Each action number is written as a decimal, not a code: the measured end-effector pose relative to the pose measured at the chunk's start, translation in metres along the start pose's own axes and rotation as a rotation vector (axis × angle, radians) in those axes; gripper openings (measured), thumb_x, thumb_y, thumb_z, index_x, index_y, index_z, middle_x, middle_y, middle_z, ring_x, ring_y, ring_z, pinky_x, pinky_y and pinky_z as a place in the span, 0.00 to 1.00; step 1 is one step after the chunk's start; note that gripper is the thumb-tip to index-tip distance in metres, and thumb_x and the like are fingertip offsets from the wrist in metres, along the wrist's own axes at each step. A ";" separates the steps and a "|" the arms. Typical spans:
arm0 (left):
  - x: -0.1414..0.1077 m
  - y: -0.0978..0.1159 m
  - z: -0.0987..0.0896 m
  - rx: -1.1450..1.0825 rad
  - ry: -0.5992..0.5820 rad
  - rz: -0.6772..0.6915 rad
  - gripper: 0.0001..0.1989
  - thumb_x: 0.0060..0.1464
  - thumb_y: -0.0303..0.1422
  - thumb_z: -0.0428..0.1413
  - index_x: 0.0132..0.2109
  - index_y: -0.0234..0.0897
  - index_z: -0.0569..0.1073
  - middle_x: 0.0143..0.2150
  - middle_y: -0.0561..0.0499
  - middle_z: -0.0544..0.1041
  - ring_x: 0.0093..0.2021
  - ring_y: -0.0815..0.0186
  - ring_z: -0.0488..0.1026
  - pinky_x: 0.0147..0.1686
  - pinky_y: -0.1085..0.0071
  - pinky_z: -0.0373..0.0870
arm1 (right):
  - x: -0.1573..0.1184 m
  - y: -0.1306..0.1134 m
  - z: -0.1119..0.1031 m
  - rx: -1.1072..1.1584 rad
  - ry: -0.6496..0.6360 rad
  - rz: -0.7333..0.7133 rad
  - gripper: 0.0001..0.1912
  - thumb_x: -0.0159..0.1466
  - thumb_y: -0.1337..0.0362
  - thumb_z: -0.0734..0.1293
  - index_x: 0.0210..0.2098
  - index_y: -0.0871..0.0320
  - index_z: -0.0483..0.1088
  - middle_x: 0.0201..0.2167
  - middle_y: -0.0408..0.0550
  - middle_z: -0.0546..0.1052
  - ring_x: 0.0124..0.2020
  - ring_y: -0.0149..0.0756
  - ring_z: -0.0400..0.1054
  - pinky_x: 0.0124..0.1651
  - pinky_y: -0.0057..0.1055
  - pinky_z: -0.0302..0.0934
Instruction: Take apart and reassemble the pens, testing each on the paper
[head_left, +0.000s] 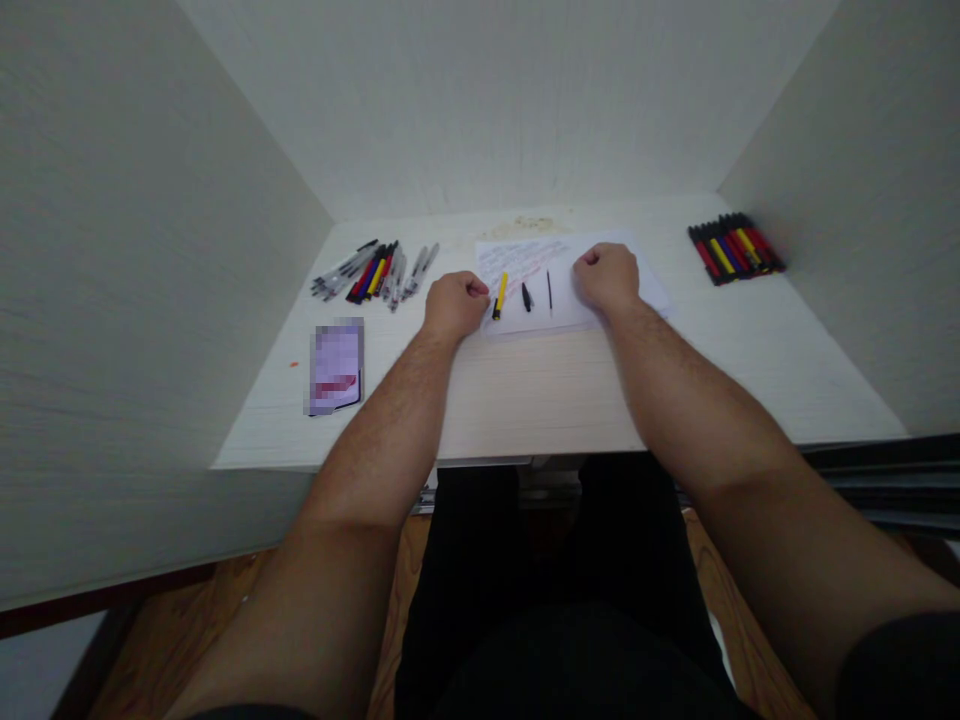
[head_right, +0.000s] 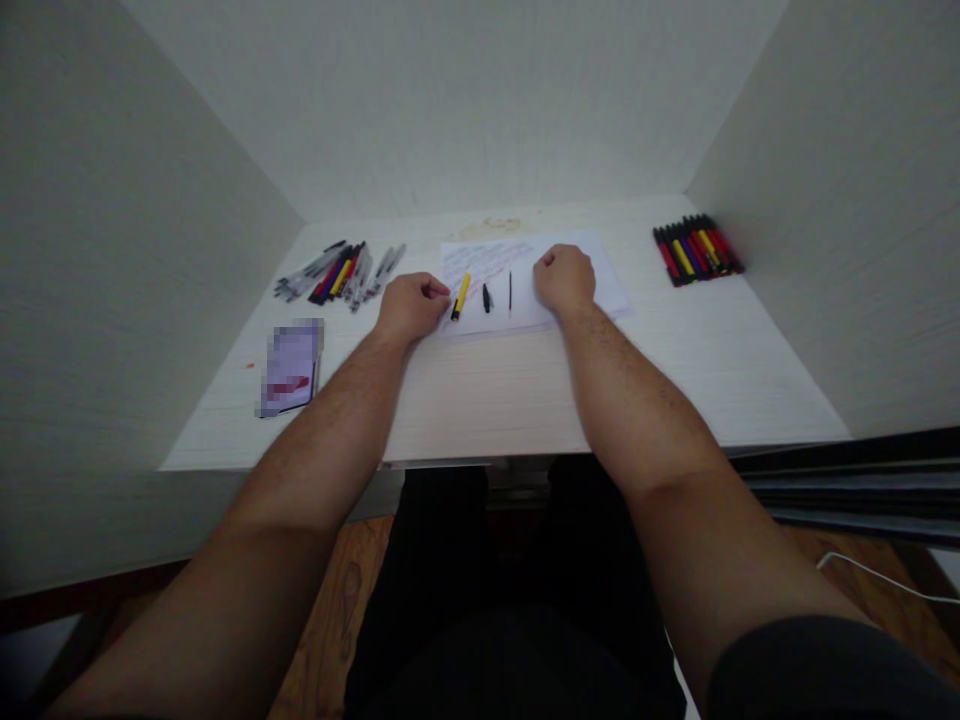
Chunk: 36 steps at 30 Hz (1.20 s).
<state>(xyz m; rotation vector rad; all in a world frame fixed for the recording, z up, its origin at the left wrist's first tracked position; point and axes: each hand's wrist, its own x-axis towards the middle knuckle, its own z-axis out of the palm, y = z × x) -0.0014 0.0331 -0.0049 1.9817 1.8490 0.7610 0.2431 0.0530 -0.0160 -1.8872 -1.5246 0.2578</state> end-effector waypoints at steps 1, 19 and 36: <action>0.000 0.000 0.000 0.004 0.000 0.001 0.08 0.46 0.30 0.58 0.36 0.38 0.79 0.36 0.47 0.79 0.39 0.62 0.73 0.44 0.64 0.69 | 0.000 0.000 0.000 -0.003 0.001 0.003 0.06 0.58 0.66 0.61 0.30 0.58 0.70 0.33 0.53 0.76 0.37 0.41 0.67 0.49 0.44 0.63; 0.003 0.005 -0.007 0.109 -0.034 -0.052 0.11 0.47 0.34 0.59 0.39 0.42 0.80 0.37 0.48 0.80 0.39 0.60 0.74 0.42 0.66 0.69 | 0.001 -0.006 -0.008 -0.022 -0.088 -0.003 0.12 0.61 0.65 0.59 0.34 0.57 0.74 0.38 0.54 0.79 0.41 0.44 0.71 0.45 0.37 0.62; -0.002 -0.001 -0.002 0.094 0.002 0.013 0.09 0.50 0.32 0.57 0.38 0.40 0.80 0.39 0.48 0.82 0.39 0.62 0.76 0.41 0.69 0.69 | -0.003 -0.005 -0.001 0.011 -0.010 0.022 0.06 0.54 0.64 0.64 0.28 0.56 0.74 0.32 0.54 0.79 0.35 0.43 0.71 0.43 0.40 0.64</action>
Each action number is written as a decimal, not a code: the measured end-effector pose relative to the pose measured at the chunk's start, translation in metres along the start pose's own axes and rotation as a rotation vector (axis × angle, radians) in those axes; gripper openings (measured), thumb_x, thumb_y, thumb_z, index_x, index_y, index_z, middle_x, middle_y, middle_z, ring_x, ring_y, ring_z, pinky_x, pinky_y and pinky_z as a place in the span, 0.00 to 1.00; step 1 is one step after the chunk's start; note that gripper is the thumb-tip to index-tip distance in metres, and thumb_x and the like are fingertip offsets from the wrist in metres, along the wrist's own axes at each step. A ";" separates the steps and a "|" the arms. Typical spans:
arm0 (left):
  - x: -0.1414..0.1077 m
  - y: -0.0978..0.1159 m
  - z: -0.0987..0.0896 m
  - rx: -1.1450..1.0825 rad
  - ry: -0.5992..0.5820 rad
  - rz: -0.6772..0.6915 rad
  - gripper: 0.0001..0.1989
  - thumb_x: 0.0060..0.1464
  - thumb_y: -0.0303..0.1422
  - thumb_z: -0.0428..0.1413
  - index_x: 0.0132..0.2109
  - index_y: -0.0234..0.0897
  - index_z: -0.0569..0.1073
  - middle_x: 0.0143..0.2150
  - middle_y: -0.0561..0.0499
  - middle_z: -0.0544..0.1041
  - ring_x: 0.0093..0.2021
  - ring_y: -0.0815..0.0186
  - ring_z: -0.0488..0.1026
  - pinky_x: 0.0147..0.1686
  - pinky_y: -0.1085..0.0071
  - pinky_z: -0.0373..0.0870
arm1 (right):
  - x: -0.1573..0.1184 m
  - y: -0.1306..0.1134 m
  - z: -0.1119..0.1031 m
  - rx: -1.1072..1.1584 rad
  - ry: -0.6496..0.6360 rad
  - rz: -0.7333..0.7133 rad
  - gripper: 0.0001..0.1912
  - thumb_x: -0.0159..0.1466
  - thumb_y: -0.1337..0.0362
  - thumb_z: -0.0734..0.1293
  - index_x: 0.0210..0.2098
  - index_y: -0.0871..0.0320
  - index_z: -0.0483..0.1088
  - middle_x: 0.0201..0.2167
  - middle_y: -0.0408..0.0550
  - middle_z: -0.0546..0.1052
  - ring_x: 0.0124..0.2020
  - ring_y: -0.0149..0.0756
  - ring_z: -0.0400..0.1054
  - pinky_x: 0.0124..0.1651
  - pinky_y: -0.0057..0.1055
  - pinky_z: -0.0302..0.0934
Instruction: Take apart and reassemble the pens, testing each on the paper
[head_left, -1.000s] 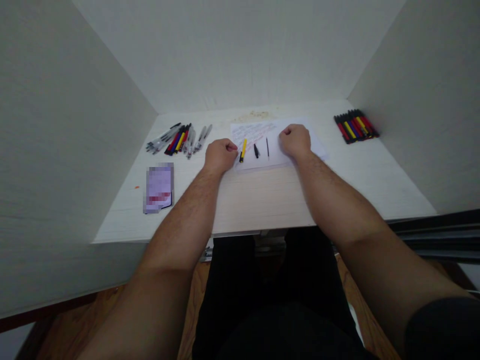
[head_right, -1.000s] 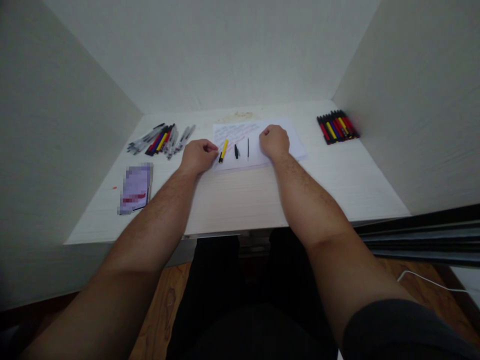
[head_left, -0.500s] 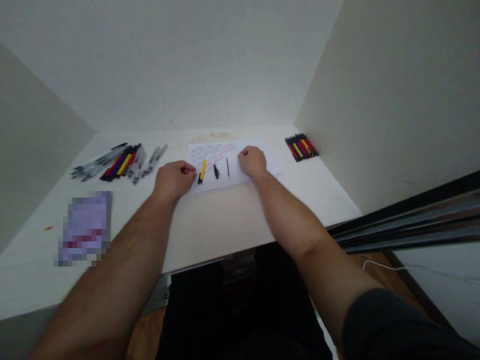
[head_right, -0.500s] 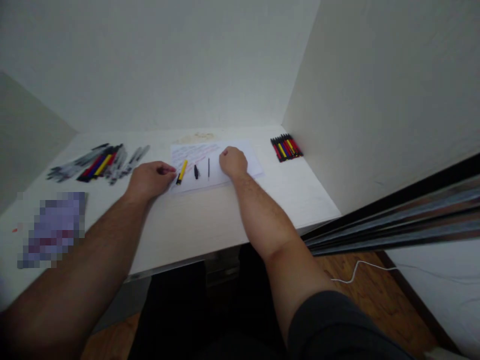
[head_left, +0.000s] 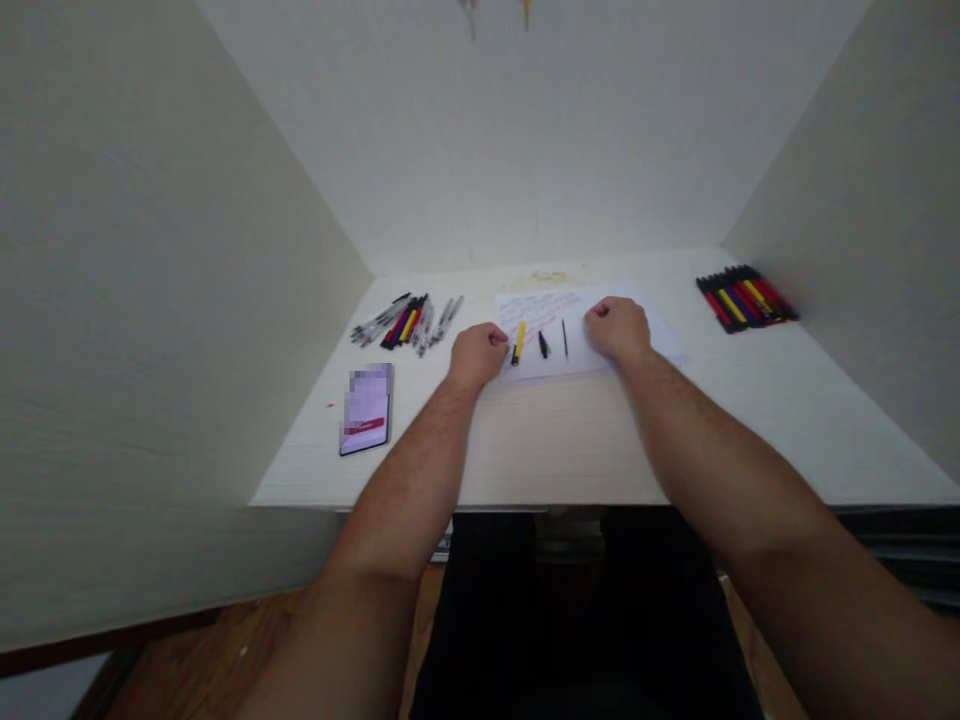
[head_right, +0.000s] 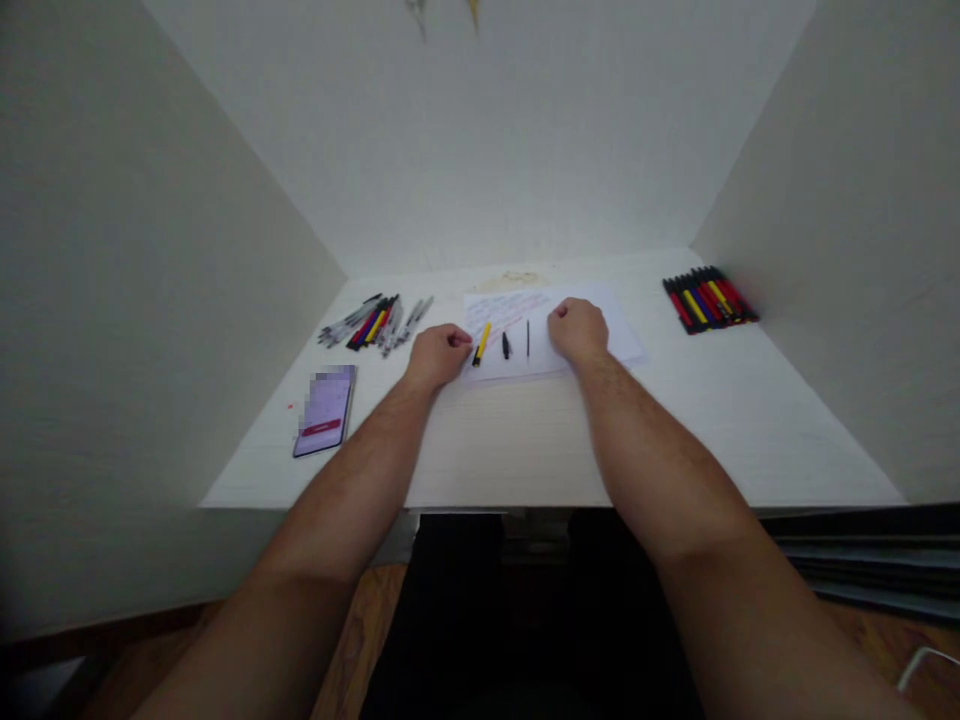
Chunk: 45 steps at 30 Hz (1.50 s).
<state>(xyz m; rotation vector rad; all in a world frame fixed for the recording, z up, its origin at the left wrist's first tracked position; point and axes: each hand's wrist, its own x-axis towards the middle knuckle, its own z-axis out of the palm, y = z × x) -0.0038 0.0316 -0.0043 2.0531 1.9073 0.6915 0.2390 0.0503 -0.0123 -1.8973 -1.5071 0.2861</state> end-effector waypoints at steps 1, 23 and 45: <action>0.000 0.000 0.000 0.000 0.009 -0.004 0.09 0.50 0.32 0.57 0.38 0.40 0.80 0.39 0.48 0.82 0.39 0.62 0.76 0.41 0.68 0.69 | -0.001 0.000 0.000 -0.003 0.003 -0.005 0.06 0.54 0.64 0.64 0.27 0.56 0.74 0.31 0.54 0.78 0.35 0.44 0.70 0.43 0.41 0.64; -0.004 0.008 0.005 -0.102 0.044 0.061 0.08 0.55 0.33 0.55 0.37 0.38 0.79 0.37 0.47 0.80 0.38 0.63 0.73 0.42 0.66 0.68 | 0.000 0.004 -0.005 0.001 -0.022 -0.109 0.06 0.55 0.61 0.66 0.29 0.55 0.74 0.32 0.52 0.79 0.36 0.44 0.72 0.43 0.40 0.64; -0.008 0.013 0.005 0.033 -0.063 0.077 0.13 0.51 0.37 0.58 0.43 0.38 0.81 0.40 0.46 0.81 0.40 0.61 0.75 0.42 0.67 0.69 | -0.016 -0.018 -0.004 -0.226 -0.223 -0.251 0.14 0.55 0.66 0.66 0.40 0.55 0.78 0.38 0.49 0.81 0.39 0.41 0.73 0.39 0.35 0.62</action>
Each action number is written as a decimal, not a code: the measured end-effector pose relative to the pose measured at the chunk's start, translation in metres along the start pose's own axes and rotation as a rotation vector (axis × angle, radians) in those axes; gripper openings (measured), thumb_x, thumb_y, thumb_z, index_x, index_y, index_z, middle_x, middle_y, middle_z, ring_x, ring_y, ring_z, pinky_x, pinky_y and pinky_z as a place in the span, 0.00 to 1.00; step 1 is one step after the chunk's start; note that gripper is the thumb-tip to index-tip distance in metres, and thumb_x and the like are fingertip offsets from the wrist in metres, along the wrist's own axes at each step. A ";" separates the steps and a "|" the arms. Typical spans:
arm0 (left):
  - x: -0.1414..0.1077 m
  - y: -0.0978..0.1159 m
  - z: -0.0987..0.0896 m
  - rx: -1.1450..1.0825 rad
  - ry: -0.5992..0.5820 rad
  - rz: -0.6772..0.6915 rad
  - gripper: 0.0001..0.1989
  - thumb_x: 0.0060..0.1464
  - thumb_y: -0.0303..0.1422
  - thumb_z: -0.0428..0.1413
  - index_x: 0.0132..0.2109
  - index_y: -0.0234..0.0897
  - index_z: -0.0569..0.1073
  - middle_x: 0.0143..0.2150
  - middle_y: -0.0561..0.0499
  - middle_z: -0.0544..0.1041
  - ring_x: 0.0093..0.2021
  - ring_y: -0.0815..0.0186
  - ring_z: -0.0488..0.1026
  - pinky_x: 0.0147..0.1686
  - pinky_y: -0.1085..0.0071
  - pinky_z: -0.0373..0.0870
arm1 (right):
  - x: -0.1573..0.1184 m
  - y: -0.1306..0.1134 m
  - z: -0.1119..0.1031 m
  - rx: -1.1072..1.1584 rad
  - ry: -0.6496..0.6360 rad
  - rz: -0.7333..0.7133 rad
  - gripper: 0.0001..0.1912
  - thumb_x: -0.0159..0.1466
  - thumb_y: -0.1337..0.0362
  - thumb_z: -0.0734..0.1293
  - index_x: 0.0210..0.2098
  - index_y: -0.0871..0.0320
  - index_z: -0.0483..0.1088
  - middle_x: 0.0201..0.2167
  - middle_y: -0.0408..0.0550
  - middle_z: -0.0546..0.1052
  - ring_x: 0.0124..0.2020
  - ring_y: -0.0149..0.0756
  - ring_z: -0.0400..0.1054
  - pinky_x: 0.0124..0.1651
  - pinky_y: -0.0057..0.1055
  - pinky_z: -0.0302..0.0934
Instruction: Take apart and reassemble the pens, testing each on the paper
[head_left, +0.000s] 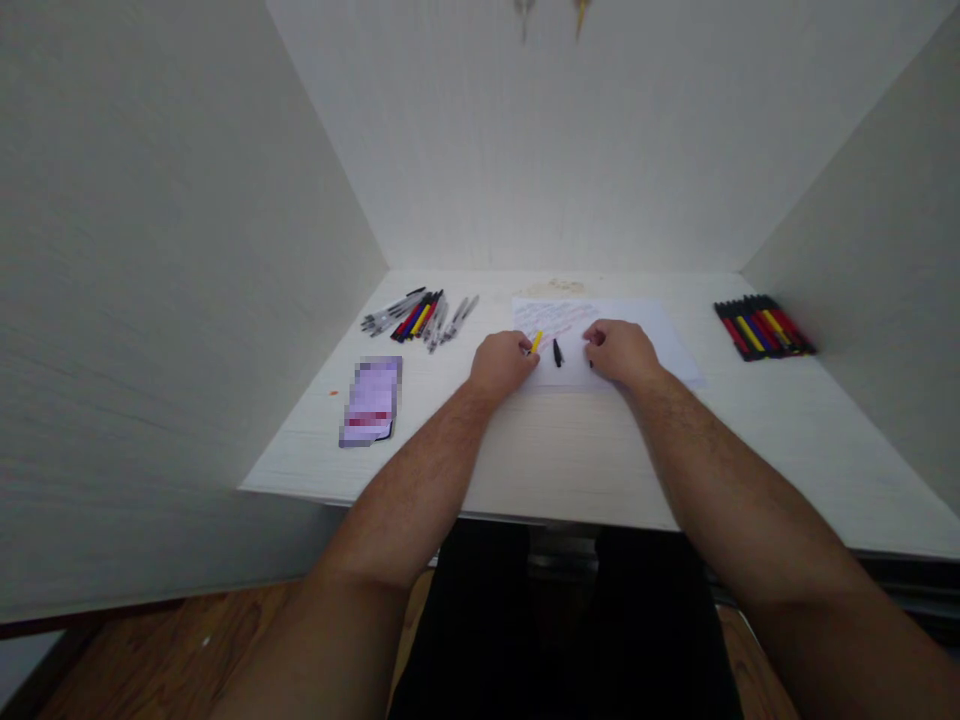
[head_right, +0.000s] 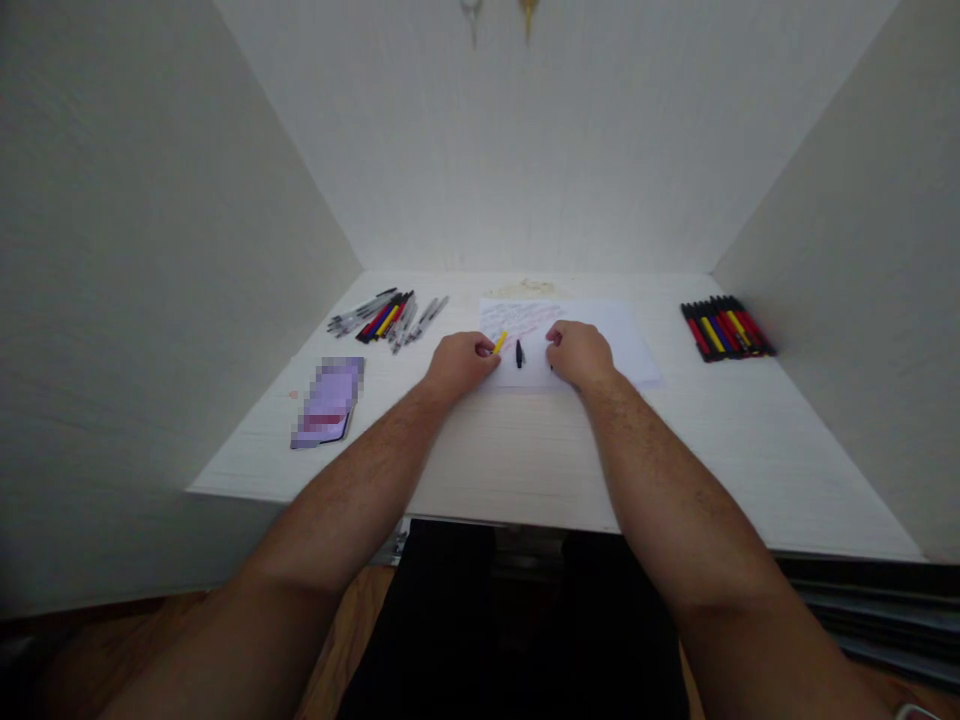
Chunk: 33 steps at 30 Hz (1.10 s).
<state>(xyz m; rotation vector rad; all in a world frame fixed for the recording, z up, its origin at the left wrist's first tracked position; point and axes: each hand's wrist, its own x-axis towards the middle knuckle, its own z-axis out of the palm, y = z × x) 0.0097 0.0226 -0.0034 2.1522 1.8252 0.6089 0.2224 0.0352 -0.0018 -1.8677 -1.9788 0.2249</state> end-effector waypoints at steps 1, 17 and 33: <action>0.000 0.000 0.000 0.002 -0.003 -0.007 0.13 0.51 0.36 0.58 0.43 0.38 0.81 0.40 0.46 0.81 0.40 0.61 0.75 0.43 0.67 0.69 | -0.001 -0.001 -0.001 -0.011 -0.004 0.007 0.15 0.55 0.67 0.65 0.41 0.55 0.78 0.39 0.49 0.81 0.39 0.42 0.73 0.39 0.35 0.62; -0.001 0.003 0.002 -0.043 0.074 -0.043 0.15 0.52 0.31 0.55 0.45 0.35 0.81 0.43 0.42 0.81 0.42 0.58 0.75 0.44 0.64 0.69 | 0.000 -0.004 -0.005 -0.180 -0.033 0.084 0.16 0.60 0.66 0.63 0.44 0.55 0.77 0.41 0.57 0.79 0.43 0.48 0.73 0.41 0.39 0.63; -0.002 0.004 -0.002 -0.210 0.148 0.016 0.09 0.49 0.29 0.55 0.36 0.36 0.78 0.36 0.47 0.79 0.36 0.65 0.71 0.39 0.67 0.67 | 0.011 -0.001 -0.005 -0.024 -0.020 0.053 0.15 0.61 0.70 0.60 0.43 0.63 0.75 0.42 0.62 0.78 0.43 0.45 0.72 0.47 0.38 0.63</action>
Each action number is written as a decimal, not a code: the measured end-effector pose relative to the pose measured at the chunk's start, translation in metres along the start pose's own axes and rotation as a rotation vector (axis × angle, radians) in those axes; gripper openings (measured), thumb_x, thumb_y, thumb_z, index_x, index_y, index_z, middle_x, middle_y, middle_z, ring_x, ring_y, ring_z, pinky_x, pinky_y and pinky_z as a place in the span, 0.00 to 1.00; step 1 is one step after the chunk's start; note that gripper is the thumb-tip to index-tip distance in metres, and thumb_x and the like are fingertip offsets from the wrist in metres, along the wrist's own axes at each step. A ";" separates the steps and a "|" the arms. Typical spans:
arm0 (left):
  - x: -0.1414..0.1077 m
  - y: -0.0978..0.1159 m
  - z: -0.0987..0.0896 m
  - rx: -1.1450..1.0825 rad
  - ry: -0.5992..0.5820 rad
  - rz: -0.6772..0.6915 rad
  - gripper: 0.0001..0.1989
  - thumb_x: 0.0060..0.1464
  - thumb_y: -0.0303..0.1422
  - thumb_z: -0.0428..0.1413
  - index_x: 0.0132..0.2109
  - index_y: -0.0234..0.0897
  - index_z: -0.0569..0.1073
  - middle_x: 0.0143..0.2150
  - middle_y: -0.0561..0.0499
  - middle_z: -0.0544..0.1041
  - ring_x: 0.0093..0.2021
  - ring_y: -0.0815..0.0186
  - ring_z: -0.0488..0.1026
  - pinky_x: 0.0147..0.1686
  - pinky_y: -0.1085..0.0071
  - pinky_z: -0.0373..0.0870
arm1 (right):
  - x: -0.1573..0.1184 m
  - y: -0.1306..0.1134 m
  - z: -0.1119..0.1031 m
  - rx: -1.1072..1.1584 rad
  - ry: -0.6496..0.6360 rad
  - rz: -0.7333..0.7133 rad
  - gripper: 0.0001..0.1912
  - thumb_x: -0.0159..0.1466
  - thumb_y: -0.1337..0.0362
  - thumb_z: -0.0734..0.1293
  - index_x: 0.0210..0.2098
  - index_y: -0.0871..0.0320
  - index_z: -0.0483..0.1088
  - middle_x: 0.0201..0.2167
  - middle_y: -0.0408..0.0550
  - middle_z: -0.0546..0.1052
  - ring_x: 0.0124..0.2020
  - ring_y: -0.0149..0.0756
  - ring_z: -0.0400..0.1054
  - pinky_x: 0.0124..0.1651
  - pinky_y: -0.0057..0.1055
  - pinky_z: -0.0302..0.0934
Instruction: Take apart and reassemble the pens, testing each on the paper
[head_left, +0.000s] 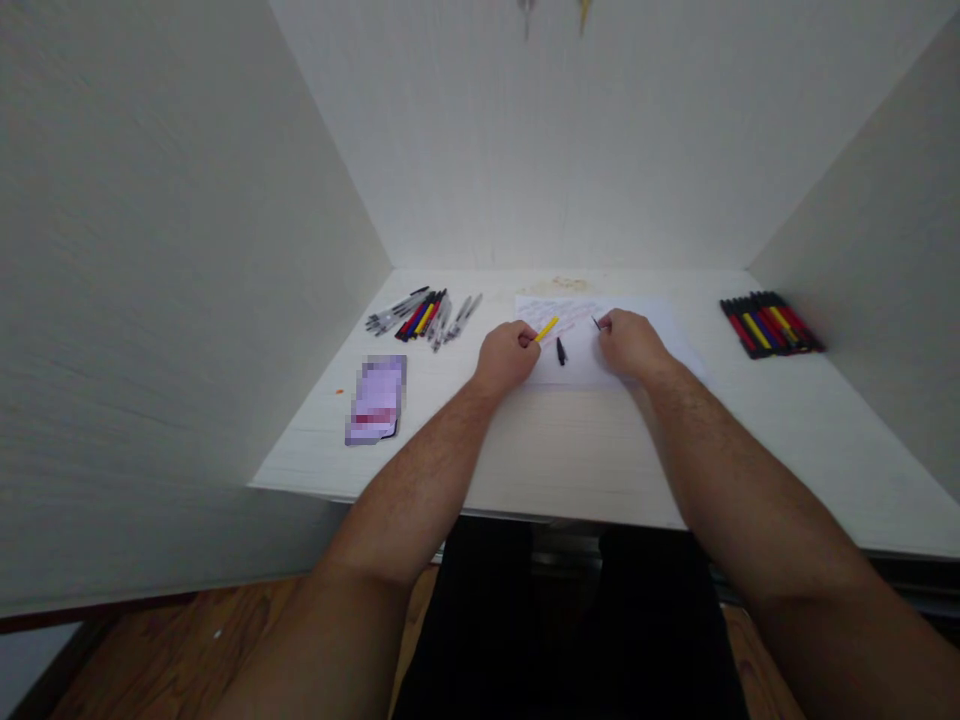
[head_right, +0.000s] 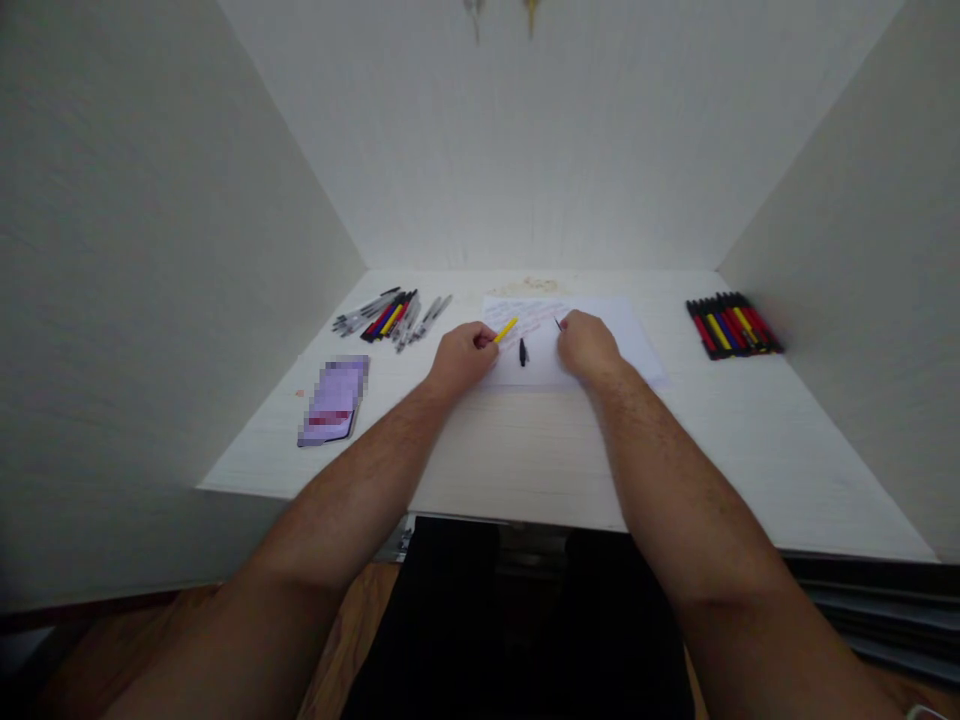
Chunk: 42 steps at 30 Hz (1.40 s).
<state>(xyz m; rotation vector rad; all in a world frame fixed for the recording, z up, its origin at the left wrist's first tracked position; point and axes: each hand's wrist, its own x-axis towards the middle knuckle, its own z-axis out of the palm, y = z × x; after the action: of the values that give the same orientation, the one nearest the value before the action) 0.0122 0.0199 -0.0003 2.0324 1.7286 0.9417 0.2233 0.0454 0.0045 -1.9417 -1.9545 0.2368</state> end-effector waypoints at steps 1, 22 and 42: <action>0.000 0.000 0.000 -0.020 0.008 -0.001 0.08 0.49 0.29 0.55 0.36 0.36 0.78 0.35 0.48 0.79 0.35 0.65 0.71 0.38 0.68 0.67 | 0.001 0.001 -0.001 0.054 0.029 0.008 0.13 0.61 0.70 0.61 0.40 0.63 0.75 0.41 0.60 0.78 0.42 0.44 0.72 0.47 0.38 0.62; -0.002 0.003 -0.002 -0.593 -0.257 -0.181 0.14 0.46 0.31 0.58 0.40 0.34 0.81 0.24 0.52 0.74 0.23 0.72 0.65 0.23 0.74 0.57 | -0.006 -0.014 -0.021 1.312 0.253 0.117 0.09 0.53 0.65 0.67 0.29 0.55 0.61 0.29 0.40 0.71 0.20 0.22 0.59 0.17 0.21 0.45; 0.001 -0.002 0.000 -0.676 -0.270 -0.143 0.13 0.45 0.33 0.58 0.38 0.33 0.81 0.25 0.51 0.75 0.24 0.72 0.66 0.25 0.73 0.58 | -0.015 -0.019 -0.020 1.312 0.052 0.066 0.12 0.50 0.64 0.72 0.34 0.59 0.74 0.29 0.45 0.76 0.22 0.23 0.61 0.19 0.22 0.49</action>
<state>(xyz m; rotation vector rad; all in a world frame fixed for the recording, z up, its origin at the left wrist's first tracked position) 0.0108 0.0217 -0.0015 1.4898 1.1773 0.9781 0.2131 0.0276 0.0275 -1.0627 -1.1038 1.1188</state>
